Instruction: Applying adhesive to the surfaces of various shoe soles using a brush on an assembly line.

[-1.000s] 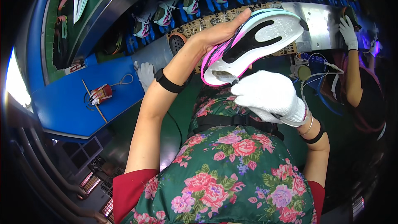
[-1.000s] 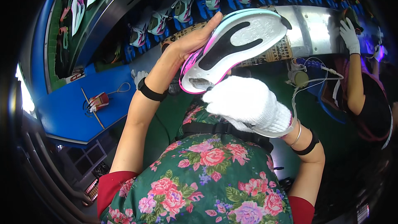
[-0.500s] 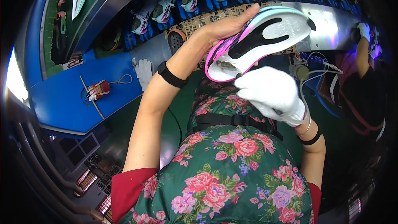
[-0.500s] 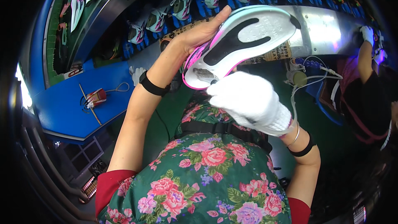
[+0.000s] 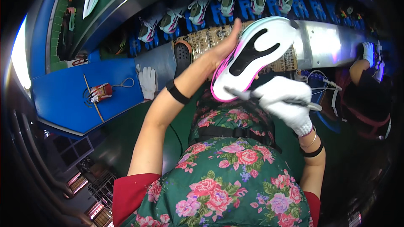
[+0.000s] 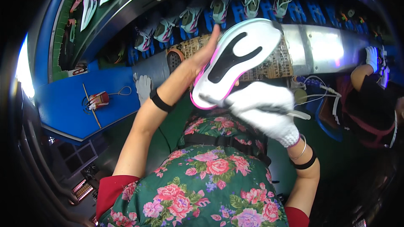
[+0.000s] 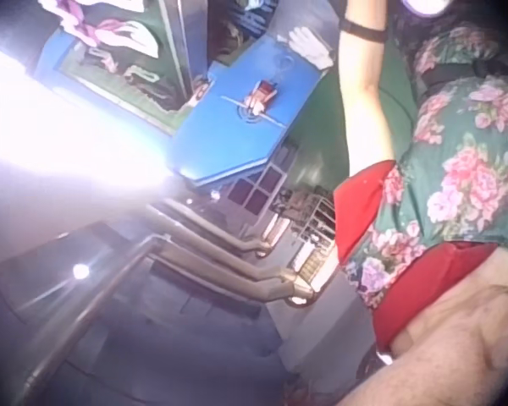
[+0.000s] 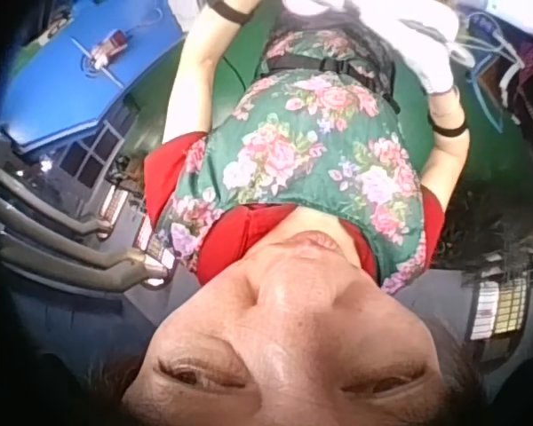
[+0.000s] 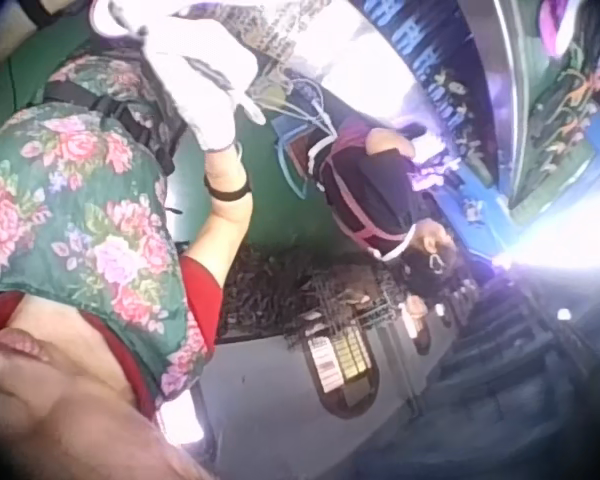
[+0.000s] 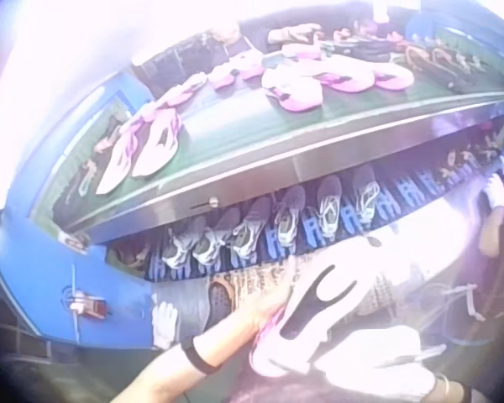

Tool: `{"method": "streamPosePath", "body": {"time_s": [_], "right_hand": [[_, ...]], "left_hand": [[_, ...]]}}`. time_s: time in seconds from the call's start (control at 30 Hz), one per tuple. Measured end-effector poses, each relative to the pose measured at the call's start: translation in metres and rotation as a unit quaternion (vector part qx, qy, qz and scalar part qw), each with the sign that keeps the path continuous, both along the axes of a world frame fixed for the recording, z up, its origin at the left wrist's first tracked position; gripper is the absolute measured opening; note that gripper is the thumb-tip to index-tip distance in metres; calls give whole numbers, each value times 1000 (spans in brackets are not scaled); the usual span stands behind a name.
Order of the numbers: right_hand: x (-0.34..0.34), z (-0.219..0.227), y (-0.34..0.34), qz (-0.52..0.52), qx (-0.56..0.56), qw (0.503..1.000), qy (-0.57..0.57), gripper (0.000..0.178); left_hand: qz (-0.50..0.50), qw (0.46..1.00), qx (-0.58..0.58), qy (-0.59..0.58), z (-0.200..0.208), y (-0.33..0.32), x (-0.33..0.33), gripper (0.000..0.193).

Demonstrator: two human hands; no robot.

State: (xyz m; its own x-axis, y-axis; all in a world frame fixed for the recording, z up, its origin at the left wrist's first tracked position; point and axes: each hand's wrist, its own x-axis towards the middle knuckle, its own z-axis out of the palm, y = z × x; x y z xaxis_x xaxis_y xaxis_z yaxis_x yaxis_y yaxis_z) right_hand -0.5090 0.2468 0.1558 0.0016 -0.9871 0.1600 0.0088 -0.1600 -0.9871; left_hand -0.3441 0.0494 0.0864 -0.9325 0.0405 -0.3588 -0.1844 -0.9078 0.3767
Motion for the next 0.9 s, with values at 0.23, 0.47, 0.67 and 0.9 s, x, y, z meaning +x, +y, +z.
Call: {"method": "streamPosePath", "body": {"time_s": [0.23, 0.47, 0.67, 0.9], "right_hand": [[-9, 6, -15, -227, -10, 970, 84, 19], [-9, 26, -13, -116, -91, 962, 228, 21], [8, 43, -1, -171, -158, 936, 265, 26], [13, 56, -2, -234, -172, 928, 235, 20]], "left_hand": [[188, 970, -22, -153, 10, 64, 5, 52], [112, 983, -111, -96, -4, 68, 35, 47], [311, 948, -42, -45, 28, 74, 38, 74], [234, 963, 67, 115, 42, 65, 17, 122]]}}
